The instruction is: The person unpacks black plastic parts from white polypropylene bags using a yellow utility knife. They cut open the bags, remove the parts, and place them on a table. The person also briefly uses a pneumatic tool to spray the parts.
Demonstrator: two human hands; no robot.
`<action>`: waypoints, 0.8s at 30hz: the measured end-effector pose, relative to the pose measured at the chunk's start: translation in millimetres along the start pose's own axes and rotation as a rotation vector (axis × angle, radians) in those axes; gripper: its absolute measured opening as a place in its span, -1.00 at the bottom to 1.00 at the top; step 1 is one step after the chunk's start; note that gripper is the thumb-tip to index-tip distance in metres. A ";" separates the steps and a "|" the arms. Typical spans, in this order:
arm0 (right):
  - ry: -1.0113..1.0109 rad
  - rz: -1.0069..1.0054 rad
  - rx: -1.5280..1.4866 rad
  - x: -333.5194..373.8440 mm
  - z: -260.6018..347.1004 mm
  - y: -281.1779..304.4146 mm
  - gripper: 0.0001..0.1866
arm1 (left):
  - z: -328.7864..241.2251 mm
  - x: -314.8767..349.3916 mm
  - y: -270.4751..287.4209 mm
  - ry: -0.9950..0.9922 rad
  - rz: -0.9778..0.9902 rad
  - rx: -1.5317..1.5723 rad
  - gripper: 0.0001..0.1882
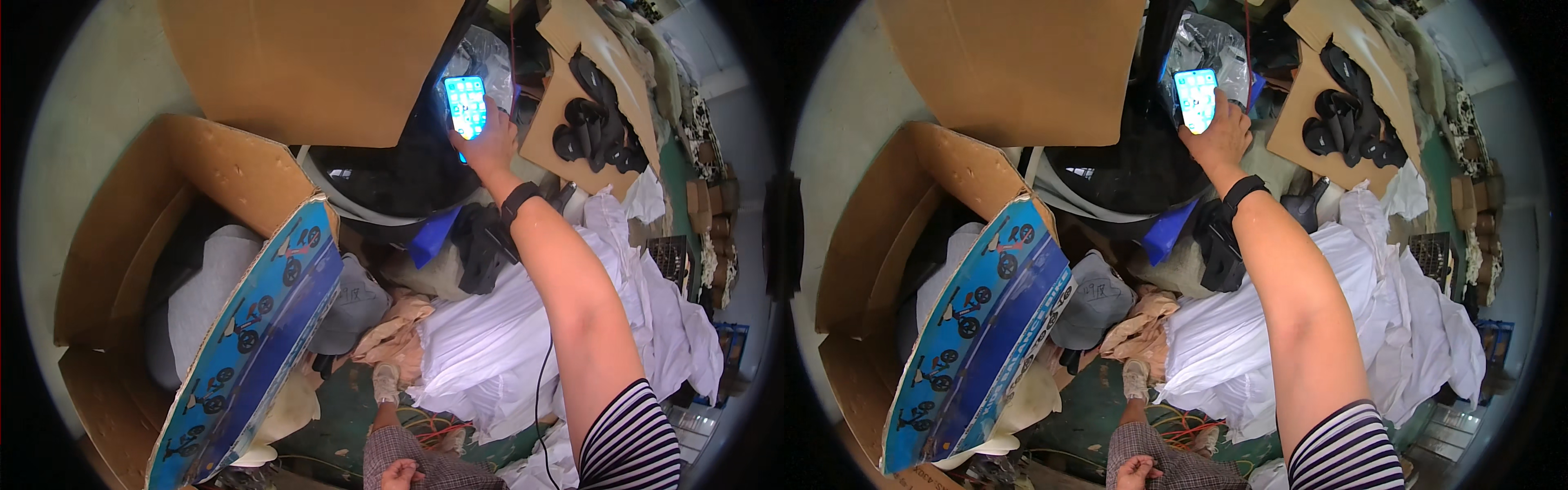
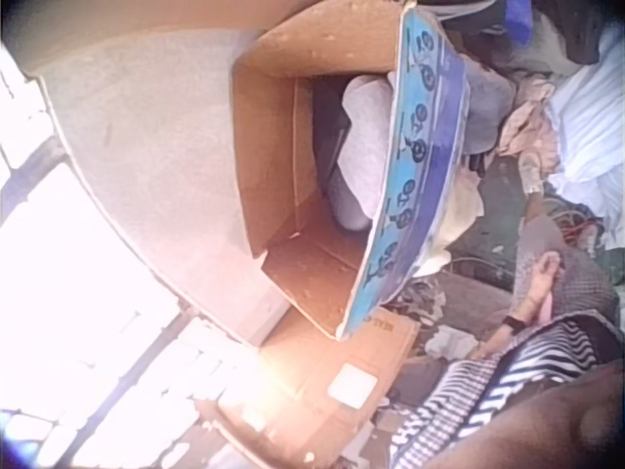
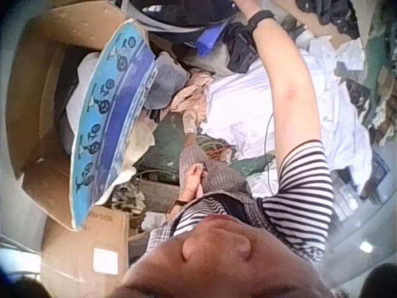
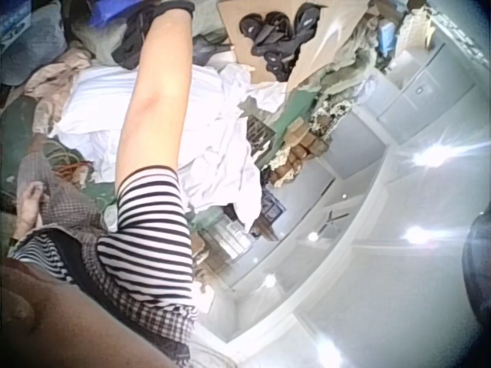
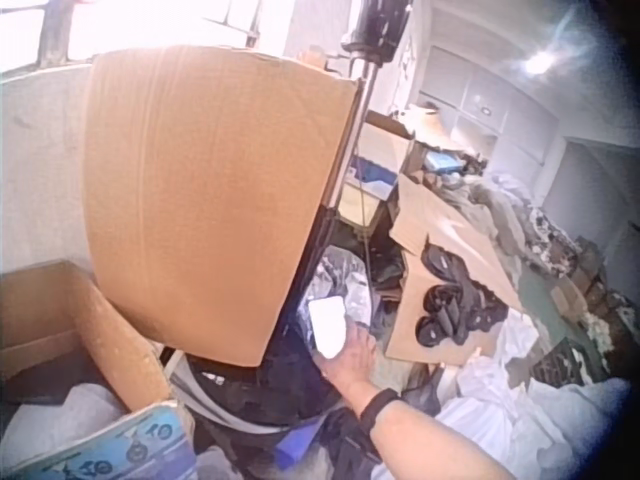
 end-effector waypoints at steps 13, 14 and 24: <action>-0.031 -0.021 0.004 -0.2 4.3 0.5 -0.11 | 10.7 -0.6 6.1 0.015 -0.006 0.126 -0.76; -0.033 -0.028 0.002 -0.1 4.8 0.6 -0.11 | 9.7 0.0 6.1 0.015 -0.010 0.118 -0.76; 0.136 -0.197 -0.143 8.4 3.9 2.0 -0.15 | 7.9 -3.2 2.3 -0.007 0.007 0.130 -0.76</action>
Point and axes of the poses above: each hand's wrist, its own x-axis away from the middle knuckle, its own y-axis out of the back of the hand, z = x × y, the point moved 8 cm from there along -x, towards the middle knuckle, and after that the axes turned 2 degrees about -x, right-handed, at the moved point
